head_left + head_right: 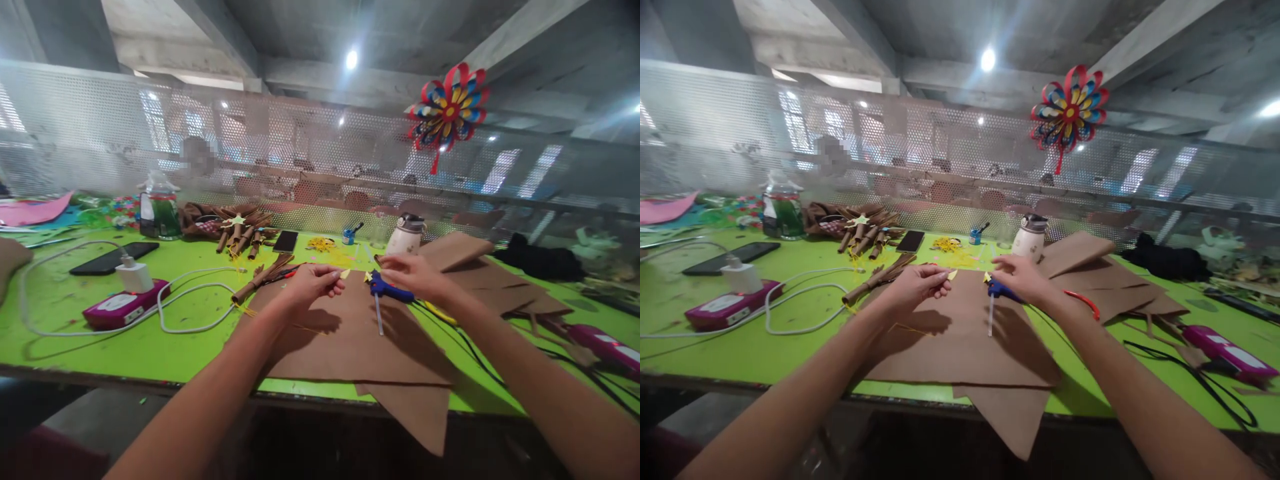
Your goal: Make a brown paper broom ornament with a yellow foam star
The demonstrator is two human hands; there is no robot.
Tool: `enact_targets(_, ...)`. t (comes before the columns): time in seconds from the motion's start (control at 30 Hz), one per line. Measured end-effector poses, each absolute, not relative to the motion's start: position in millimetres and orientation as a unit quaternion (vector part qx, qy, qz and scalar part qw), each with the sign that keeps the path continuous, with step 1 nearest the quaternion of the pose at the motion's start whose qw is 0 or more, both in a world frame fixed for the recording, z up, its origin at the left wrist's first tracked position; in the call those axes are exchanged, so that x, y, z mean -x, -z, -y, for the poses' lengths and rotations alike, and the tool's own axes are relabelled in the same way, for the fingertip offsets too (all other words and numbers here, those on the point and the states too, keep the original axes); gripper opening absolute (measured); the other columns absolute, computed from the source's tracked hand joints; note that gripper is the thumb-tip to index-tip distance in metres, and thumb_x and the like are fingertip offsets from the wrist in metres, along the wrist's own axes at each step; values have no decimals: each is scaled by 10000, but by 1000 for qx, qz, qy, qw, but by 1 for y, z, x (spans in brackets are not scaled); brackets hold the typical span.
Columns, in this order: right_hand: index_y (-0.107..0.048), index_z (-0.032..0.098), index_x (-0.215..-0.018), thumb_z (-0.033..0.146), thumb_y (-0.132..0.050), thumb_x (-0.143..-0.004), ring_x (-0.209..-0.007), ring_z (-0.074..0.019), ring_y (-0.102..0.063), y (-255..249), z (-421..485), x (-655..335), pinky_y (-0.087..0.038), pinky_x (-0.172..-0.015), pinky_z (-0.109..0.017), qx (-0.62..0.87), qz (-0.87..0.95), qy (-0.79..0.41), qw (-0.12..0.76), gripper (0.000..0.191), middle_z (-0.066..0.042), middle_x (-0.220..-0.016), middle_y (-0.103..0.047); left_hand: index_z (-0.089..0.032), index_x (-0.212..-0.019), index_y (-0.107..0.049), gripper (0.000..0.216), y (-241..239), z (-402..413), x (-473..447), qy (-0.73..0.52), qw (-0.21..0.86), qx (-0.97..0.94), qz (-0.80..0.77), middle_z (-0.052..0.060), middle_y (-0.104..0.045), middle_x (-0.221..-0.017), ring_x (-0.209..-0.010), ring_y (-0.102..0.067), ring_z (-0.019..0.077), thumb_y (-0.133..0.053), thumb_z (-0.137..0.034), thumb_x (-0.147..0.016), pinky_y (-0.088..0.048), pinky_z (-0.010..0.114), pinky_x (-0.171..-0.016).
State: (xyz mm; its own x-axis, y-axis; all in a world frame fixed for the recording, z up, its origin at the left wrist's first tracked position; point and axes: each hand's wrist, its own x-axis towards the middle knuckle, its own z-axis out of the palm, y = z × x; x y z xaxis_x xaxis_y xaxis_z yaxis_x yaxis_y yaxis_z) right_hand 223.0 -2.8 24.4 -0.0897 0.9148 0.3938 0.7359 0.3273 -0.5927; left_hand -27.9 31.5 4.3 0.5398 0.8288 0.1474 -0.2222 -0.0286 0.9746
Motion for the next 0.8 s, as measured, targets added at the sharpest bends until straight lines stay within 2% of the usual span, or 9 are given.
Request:
enact_targets(0.03,-640,186,-1149,317,-618,-754,-814,-197,-623,-26,4,-204,-495,-720,-323,506,756,-178,376,417,-104,-987,-679,-89,-870,-686,239,-4,-31,28,-399,650,-594,-256,37,-651,-683,-583,-557,79,-719,-279,-729,-409,237,-603)
enact_targets(0.1,-613,204,-1190,243,-618,-734,-793,-169,-606,-24,6,-172,-498,-713,-314,447,768,-209,408,457,-83,-1003,-646,-83,-863,-684,259,-3,-31,27,-390,654,-597,-252,40,-649,-680,-579,-554,79,-728,-295,-721,-403,236,-595)
enact_targets(0.2,-666,193,-1085,187,-575,-740,-744,-148,-585,-15,6,-149,-489,-690,-298,431,752,-201,456,357,-53,-894,-630,-79,-805,-673,271,-1,-31,27,-385,664,-591,-249,40,-642,-660,-560,-544,77,-748,-316,-696,-390,234,-577)
enact_targets(0.37,-719,186,-869,204,-602,-746,-710,-155,-570,-6,6,-148,-461,-656,-288,434,734,-171,493,171,-42,-803,-657,-75,-795,-672,285,0,-30,27,-369,673,-594,-240,42,-638,-662,-559,-533,73,-736,-339,-708,-387,234,-581)
enact_targets(0.5,-711,178,-808,226,-630,-736,-684,-160,-572,-1,9,-150,-452,-646,-291,431,717,-169,521,118,-47,-767,-665,-82,-795,-672,278,-2,-26,26,-356,672,-607,-229,51,-644,-687,-587,-550,80,-714,-349,-732,-396,236,-599)
enact_targets(0.63,-687,169,-762,323,-650,-746,-571,-141,-541,7,9,-151,-440,-561,-278,447,674,-226,543,159,-28,-646,-631,-96,-821,-674,292,-1,-24,24,-342,657,-631,-229,70,-663,-735,-641,-585,109,-710,-372,-731,-413,252,-620)
enact_targets(0.8,-656,150,-688,414,-690,-695,-479,-117,-500,12,7,-150,-411,-490,-263,459,627,-309,549,266,-5,-538,-585,-105,-731,-649,212,2,-24,21,-373,591,-659,-279,24,-622,-634,-553,-522,88,-708,-308,-710,-388,239,-561)
